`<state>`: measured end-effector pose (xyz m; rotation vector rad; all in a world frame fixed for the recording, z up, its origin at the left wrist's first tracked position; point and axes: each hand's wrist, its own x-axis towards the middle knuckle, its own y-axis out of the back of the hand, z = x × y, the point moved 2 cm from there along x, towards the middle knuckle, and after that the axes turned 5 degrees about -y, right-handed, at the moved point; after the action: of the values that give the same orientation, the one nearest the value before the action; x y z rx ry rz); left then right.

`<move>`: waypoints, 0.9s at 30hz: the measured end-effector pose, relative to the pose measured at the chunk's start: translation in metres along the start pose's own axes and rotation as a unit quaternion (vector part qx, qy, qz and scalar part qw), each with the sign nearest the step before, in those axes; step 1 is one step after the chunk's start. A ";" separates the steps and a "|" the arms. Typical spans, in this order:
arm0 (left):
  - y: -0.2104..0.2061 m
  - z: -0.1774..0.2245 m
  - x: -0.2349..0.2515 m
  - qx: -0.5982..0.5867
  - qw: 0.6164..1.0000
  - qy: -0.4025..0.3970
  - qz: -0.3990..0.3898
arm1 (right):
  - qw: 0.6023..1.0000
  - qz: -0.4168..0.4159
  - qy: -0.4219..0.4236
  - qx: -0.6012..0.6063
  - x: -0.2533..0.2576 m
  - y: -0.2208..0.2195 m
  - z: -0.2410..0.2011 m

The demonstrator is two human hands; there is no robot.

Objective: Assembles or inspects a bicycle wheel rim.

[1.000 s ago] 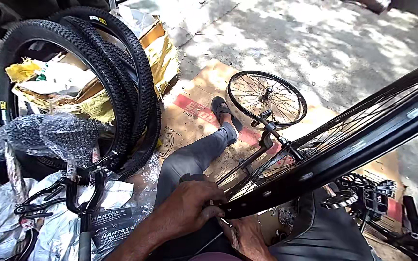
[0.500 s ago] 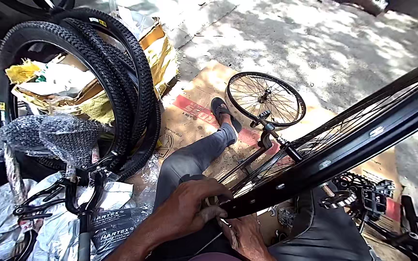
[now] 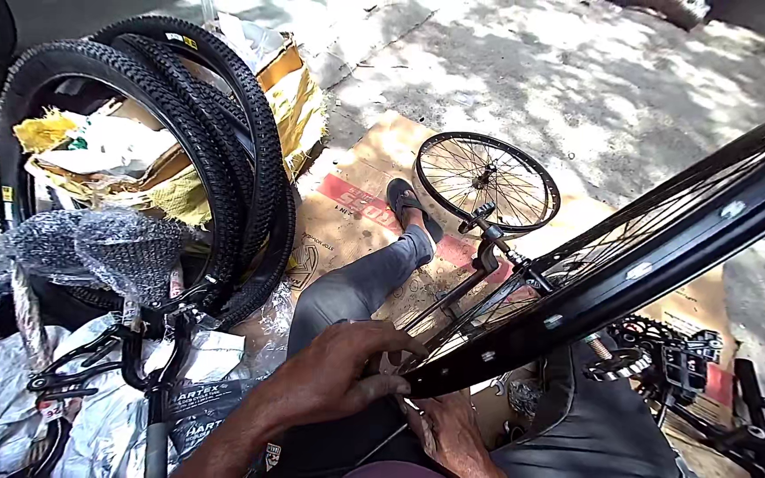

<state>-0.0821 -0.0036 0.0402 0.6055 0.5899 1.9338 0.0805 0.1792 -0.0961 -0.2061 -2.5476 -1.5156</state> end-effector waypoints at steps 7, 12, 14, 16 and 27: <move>-0.006 0.001 0.003 -0.014 0.999 -0.034 0.030 | 1.000 0.006 0.003 -0.005 0.002 0.001 0.000; -0.011 0.000 0.002 0.003 0.999 -0.033 0.024 | 1.000 0.002 0.001 -0.008 0.001 0.001 0.000; -0.017 -0.004 0.001 0.040 0.999 -0.019 -0.008 | 1.000 0.002 0.001 -0.008 0.001 0.001 0.000; -0.027 -0.012 -0.003 0.084 0.994 0.008 -0.063 | 1.000 0.003 0.003 -0.008 0.001 0.000 0.000; 0.001 0.025 0.013 -0.220 0.960 -0.051 0.164 | 1.000 -0.001 -0.001 -0.004 0.000 0.001 0.000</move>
<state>-0.0721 0.0114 0.0617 0.5334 -0.0212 2.2333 0.0803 0.1793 -0.0951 -0.2058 -2.5439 -1.5274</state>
